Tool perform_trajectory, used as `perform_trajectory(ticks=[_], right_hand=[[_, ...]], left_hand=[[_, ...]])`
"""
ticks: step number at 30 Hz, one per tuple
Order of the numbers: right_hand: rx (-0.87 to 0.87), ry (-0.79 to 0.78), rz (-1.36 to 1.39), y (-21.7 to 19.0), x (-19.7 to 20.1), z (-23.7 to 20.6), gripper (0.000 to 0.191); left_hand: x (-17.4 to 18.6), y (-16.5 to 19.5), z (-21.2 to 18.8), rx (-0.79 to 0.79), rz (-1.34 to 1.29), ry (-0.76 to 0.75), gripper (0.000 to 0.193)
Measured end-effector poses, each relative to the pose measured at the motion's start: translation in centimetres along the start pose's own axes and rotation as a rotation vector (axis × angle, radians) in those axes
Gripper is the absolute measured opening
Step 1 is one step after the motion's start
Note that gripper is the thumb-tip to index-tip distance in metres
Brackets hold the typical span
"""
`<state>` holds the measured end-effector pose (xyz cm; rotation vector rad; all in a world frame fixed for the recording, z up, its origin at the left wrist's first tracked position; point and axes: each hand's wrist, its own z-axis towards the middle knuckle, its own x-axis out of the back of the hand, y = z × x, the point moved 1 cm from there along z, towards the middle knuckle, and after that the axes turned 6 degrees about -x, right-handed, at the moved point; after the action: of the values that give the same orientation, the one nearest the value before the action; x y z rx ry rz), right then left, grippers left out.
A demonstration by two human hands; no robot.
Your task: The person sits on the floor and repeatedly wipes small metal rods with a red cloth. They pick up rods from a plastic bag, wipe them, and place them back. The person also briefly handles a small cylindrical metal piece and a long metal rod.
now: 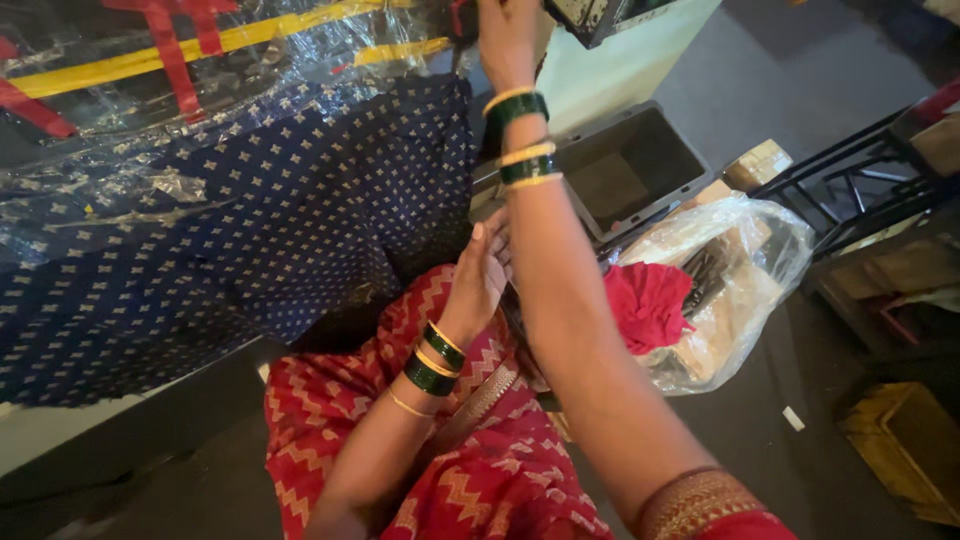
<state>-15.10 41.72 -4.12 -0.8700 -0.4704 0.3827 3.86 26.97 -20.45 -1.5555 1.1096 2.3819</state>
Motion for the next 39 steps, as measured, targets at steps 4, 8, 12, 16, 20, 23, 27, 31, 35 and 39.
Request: perform_trajectory(ticks=[4, 8, 12, 16, 20, 23, 27, 31, 35, 39], right_hand=[[-0.041, -0.119, 0.739, -0.8, 2.2, -6.2, 0.062], [-0.519, -0.334, 1.421, -1.3, 5.8, -16.5, 0.058], [-0.763, -0.369, 1.542, -0.6, 5.8, -20.8, 0.047], [-0.791, -0.370, 1.530, 1.3, 6.0, -22.3, 0.037], [-0.682, -0.400, 1.354, 2.1, 5.6, -22.2, 0.030], [-0.587, -0.422, 1.153, 1.4, 5.9, -22.5, 0.027], [-0.424, -0.404, 0.869, 0.1, 6.7, -23.0, 0.024], [-0.284, -0.419, 0.769, -0.9, 6.7, -23.3, 0.023], [-0.242, -0.429, 0.699, -2.2, 6.8, -23.8, 0.023], [-0.306, -0.461, 0.760, -3.4, 7.3, -24.7, 0.022]], left_hand=[[0.1, -0.1, -0.9, -0.011, 0.047, -0.003, 0.076], [1.5, -0.6, -4.4, 0.050, 0.239, -0.148, 0.061], [2.9, -1.2, -7.4, 0.168, 0.213, -0.175, 0.047], [3.3, -1.0, -9.4, 0.165, 0.425, -0.092, 0.040], [2.7, -0.6, -9.8, 0.120, 0.409, -0.125, 0.034], [1.8, -0.4, -10.0, 0.115, 0.340, -0.138, 0.034], [1.0, -0.2, -9.8, 0.095, 0.307, -0.181, 0.038], [0.6, 0.0, -10.1, 0.112, 0.216, -0.188, 0.045], [0.3, 0.3, -10.3, 0.093, 0.176, -0.190, 0.050], [0.3, 0.7, -10.5, 0.027, 0.198, -0.222, 0.051]])
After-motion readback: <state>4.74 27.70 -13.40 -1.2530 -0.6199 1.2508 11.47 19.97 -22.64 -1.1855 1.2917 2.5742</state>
